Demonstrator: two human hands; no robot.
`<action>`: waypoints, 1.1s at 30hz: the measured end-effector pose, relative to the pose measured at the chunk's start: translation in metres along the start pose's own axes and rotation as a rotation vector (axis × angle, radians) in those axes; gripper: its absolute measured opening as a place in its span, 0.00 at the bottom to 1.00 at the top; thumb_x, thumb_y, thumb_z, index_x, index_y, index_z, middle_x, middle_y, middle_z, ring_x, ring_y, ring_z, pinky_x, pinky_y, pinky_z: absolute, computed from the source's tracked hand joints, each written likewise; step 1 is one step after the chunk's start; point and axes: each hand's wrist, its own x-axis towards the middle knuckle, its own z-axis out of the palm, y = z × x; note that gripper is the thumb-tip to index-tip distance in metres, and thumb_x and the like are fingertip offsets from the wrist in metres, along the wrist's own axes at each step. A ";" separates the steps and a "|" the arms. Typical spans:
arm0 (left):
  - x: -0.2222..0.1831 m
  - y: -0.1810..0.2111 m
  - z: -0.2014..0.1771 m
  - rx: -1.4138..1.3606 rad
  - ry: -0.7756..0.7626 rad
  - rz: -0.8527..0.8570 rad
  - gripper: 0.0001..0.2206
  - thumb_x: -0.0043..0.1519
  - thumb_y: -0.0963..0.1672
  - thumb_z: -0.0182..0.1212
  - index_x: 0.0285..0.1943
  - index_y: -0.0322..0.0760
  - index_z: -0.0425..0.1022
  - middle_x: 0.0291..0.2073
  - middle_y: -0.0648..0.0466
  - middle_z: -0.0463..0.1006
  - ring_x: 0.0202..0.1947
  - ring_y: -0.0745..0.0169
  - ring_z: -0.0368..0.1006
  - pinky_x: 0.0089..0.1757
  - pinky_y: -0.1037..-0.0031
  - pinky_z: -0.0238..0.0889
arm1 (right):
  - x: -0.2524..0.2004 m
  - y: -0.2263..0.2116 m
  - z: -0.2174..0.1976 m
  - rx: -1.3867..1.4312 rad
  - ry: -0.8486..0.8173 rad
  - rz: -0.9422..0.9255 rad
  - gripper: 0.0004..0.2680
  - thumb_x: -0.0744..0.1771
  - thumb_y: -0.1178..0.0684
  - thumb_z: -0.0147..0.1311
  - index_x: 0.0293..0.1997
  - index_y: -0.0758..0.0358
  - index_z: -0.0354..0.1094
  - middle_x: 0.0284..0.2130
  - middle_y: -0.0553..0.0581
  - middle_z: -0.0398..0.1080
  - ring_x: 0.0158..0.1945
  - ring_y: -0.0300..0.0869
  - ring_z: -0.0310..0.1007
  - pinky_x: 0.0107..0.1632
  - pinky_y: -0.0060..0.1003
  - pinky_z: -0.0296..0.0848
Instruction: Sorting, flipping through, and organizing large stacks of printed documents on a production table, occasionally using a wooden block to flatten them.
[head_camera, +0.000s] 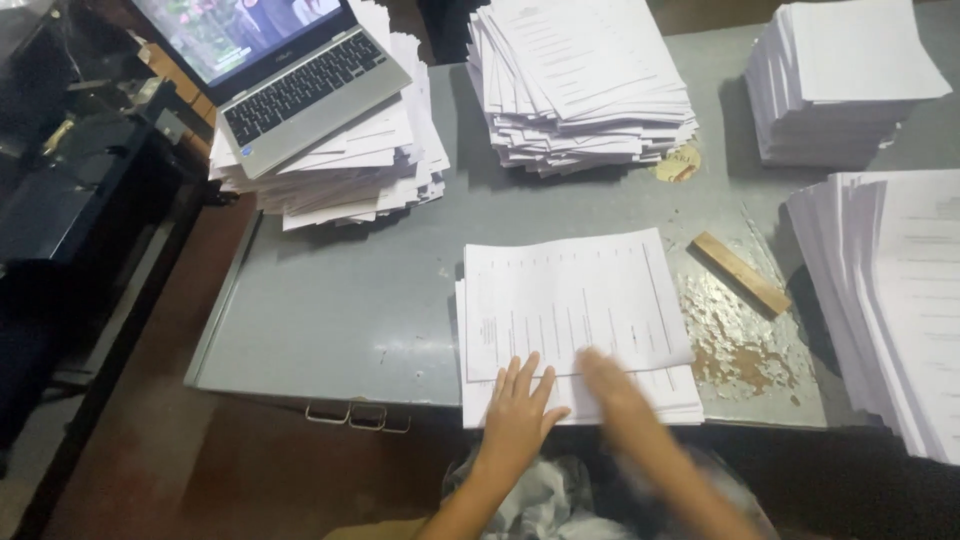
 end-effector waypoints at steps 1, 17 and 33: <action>0.001 -0.001 -0.001 -0.003 0.002 0.003 0.29 0.60 0.54 0.68 0.66 0.37 0.72 0.67 0.39 0.67 0.66 0.32 0.62 0.62 0.47 0.55 | 0.003 -0.014 0.007 -0.004 0.002 0.002 0.27 0.65 0.69 0.42 0.75 0.62 0.49 0.73 0.64 0.50 0.76 0.53 0.49 0.76 0.45 0.45; -0.012 0.019 0.008 -0.022 0.009 -0.042 0.36 0.59 0.57 0.68 0.68 0.28 0.67 0.72 0.37 0.60 0.72 0.35 0.56 0.66 0.49 0.49 | -0.052 0.042 -0.092 -0.695 0.077 0.274 0.11 0.68 0.52 0.48 0.53 0.63 0.67 0.56 0.62 0.71 0.64 0.52 0.71 0.62 0.44 0.72; 0.033 -0.050 -0.017 -0.579 -0.164 -0.232 0.22 0.67 0.36 0.38 0.72 0.26 0.60 0.48 0.48 0.77 0.63 0.45 0.67 0.61 0.58 0.60 | 0.119 -0.136 -0.231 0.055 -0.257 1.028 0.24 0.70 0.27 0.37 0.60 0.54 0.65 0.29 0.61 0.72 0.37 0.50 0.72 0.45 0.43 0.71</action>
